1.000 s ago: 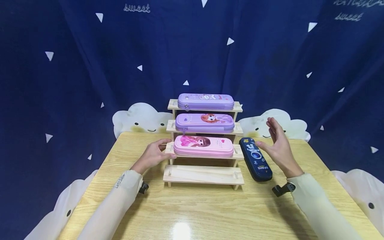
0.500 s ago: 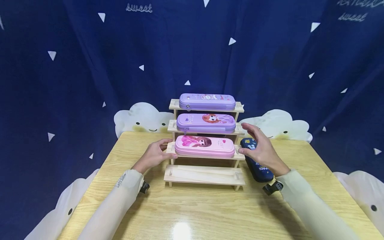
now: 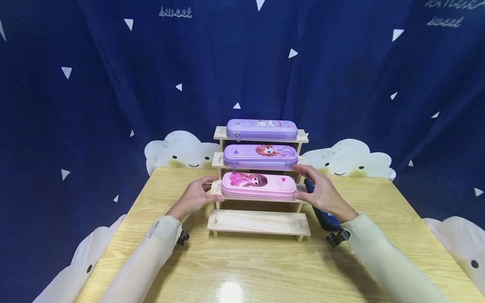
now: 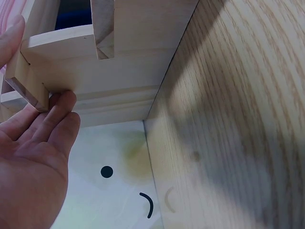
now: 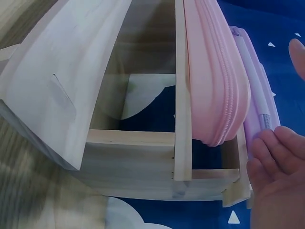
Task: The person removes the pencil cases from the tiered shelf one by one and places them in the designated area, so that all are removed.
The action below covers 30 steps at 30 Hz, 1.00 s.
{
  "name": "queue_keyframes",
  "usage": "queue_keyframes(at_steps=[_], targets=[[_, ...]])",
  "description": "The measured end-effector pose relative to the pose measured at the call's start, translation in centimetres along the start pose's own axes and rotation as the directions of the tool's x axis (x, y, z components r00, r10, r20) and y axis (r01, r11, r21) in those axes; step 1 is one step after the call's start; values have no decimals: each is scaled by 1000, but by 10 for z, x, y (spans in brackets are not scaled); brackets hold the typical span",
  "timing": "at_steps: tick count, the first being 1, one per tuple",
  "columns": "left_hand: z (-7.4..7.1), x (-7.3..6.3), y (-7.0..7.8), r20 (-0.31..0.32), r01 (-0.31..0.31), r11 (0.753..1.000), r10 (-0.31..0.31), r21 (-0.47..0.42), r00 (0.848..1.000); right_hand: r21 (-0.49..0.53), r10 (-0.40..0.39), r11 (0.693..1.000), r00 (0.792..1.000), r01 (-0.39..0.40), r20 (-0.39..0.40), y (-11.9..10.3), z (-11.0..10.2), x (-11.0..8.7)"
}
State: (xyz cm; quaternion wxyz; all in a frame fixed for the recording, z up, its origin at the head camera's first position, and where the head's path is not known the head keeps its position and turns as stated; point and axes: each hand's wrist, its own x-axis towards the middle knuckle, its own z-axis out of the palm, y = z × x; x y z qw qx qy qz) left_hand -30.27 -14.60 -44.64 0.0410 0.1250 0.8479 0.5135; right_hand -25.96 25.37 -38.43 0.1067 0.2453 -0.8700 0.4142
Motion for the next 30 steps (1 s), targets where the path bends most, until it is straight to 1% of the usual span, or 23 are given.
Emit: queue_keyframes(at_steps=[6,9,13,21,23,30], targets=[[-1,0,1,-1,2,1000,-2,-3,1000,29,-8,1000,1000,7,27,2,4,2],[-1,-1,1,-6,4,1000,-4,3,1000,35,-29,999,998,28,47,4,6,4],[0,-2,2,-5,4,1000,-4,6,1000,14,-46,999,997,45,66,10,10,4],[0,-2,3,-6,6,1000,-6,4,1000,42,-7,999,996,3,94,14,17,6],[0,-2,3,-8,10,1000,-10,4,1000,26,6,1000,995,-9,102,13,18,7],[0,-2,3,-9,0,1000,0,17,1000,30,33,999,992,-37,120,12,23,10]])
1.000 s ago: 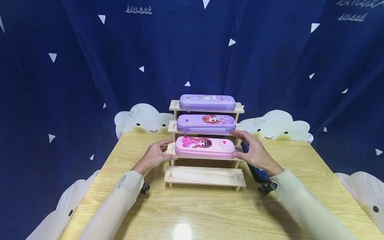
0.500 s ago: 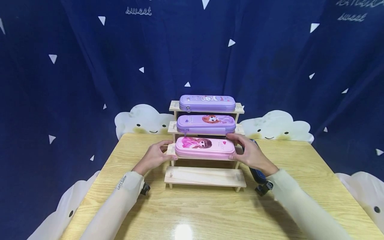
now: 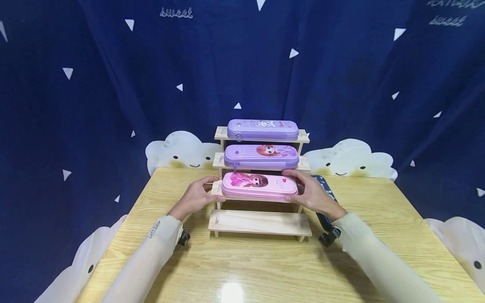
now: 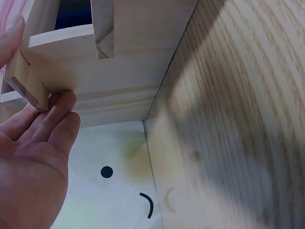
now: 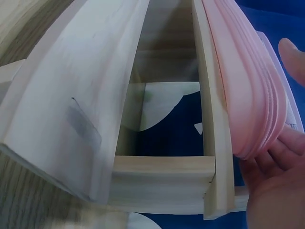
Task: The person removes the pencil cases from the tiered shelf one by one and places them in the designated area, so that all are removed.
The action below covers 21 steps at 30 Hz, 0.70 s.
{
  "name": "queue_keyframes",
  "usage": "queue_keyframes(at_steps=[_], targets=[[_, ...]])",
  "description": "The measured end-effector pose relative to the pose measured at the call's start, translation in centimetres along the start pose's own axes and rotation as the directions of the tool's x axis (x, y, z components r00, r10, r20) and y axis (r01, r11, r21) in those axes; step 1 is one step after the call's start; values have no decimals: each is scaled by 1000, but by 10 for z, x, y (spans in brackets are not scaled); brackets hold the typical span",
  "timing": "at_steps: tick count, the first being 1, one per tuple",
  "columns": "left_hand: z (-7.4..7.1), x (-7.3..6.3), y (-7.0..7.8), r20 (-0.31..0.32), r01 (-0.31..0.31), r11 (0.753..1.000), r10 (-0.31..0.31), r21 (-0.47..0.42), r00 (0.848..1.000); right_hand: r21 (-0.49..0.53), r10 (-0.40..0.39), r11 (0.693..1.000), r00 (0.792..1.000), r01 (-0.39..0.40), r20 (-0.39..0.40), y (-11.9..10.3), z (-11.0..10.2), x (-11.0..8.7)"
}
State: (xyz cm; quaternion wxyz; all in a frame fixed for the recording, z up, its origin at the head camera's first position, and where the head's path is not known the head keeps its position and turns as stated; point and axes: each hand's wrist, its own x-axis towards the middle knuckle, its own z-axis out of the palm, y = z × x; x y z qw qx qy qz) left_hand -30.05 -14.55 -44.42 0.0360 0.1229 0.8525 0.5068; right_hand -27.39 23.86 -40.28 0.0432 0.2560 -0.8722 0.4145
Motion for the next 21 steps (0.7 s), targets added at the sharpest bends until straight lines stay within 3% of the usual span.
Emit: queue_keyframes(at_steps=[7,21], targets=[[1,-1,-1,1,5,1000,-5,5,1000,-52,46,998,999,-46,9,0,4,5],[0,0,1,7,11,1000,-10,-22,1000,-79,57,995,997,-53,53,1,9,15]])
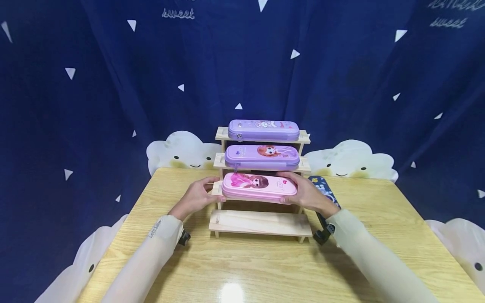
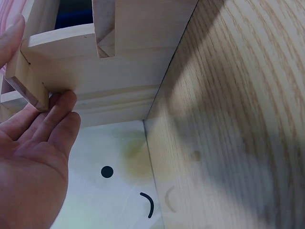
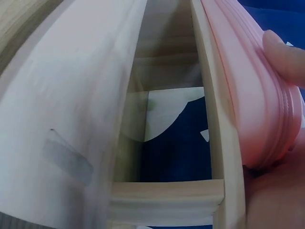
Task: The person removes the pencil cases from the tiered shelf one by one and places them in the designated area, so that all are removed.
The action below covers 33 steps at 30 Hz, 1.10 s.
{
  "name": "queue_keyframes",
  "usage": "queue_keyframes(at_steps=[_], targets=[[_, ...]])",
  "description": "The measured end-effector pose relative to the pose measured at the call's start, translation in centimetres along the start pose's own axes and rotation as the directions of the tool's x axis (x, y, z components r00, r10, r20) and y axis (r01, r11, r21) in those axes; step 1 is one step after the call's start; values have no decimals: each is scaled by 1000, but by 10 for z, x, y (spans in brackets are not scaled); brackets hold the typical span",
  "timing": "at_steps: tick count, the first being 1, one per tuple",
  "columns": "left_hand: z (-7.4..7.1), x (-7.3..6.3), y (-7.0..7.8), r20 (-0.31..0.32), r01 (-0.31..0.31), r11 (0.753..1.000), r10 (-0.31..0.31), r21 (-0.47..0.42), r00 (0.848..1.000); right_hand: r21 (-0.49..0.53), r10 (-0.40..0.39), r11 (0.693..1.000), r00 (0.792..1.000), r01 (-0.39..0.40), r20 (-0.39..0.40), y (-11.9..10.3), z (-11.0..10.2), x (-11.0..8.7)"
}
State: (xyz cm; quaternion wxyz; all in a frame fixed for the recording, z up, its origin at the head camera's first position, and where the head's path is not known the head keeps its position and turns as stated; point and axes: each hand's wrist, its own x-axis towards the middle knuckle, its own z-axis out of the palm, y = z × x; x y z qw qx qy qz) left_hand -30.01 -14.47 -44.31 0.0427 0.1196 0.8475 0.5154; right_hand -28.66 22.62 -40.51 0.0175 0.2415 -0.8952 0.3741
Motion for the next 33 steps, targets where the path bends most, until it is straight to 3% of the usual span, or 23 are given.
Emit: queue_keyframes(at_steps=[8,20,33], targets=[[-1,0,0,-1,5,1000,-5,-12,1000,-10,12,1000,999,-11,53,-2,-2,4],[0,-2,1,0,12,999,-12,-31,1000,16,83,996,996,-84,37,-6,0,7],[1,-2,2,-4,6,1000,-6,-21,1000,52,92,994,995,-94,42,-4,-1,6]])
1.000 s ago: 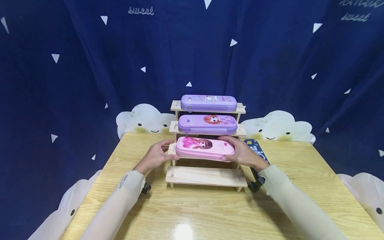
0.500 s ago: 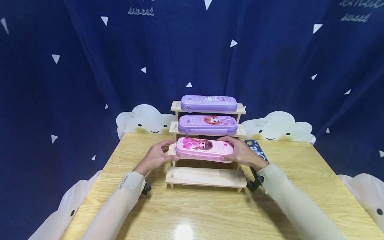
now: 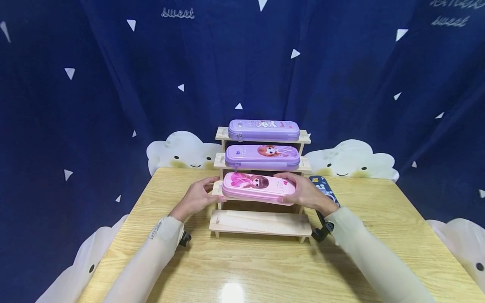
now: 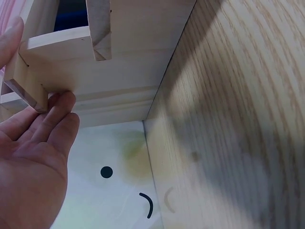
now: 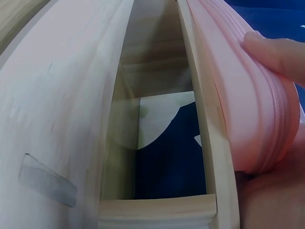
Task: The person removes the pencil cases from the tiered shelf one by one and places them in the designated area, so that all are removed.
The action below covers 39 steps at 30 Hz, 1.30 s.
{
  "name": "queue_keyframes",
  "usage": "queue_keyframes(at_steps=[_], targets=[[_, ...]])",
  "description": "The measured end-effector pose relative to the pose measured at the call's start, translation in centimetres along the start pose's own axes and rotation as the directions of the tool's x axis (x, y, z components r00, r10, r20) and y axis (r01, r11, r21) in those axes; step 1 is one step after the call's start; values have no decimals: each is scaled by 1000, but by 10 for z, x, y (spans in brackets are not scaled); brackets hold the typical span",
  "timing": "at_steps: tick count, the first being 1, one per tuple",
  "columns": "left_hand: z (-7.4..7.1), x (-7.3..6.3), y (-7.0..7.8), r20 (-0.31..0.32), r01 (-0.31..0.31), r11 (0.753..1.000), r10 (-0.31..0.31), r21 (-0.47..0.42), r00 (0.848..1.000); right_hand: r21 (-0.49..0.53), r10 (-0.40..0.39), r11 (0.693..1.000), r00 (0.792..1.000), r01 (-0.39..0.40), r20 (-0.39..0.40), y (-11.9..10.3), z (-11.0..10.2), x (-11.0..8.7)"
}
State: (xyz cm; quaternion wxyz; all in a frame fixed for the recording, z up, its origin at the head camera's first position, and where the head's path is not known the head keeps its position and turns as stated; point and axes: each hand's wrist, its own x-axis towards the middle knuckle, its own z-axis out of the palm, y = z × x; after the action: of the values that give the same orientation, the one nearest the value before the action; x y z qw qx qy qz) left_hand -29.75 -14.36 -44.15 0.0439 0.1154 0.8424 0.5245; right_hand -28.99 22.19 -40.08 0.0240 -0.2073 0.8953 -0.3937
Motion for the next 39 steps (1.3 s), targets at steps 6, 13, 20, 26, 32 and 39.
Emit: queue_keyframes(at_steps=[6,13,20,26,32,39], targets=[[0,-1,0,-2,-10,1000,10,7,1000,-4,4,1000,1000,-4,-5,0,1,0],[1,0,0,-5,-6,999,6,32,1000,-5,5,1000,1000,-5,-14,0,2,-2],[-1,3,-1,4,-2,1000,2,27,1000,-18,37,999,999,-37,-32,-2,4,-5],[-2,3,-2,12,-4,999,4,40,1000,-18,25,999,999,-26,-39,-6,4,-8],[-2,3,-1,18,-9,999,8,51,1000,-9,-3,1000,998,3,-56,-11,2,-11],[-2,3,0,15,-12,999,12,36,1000,-11,-8,1000,998,8,-57,-17,-3,-14]])
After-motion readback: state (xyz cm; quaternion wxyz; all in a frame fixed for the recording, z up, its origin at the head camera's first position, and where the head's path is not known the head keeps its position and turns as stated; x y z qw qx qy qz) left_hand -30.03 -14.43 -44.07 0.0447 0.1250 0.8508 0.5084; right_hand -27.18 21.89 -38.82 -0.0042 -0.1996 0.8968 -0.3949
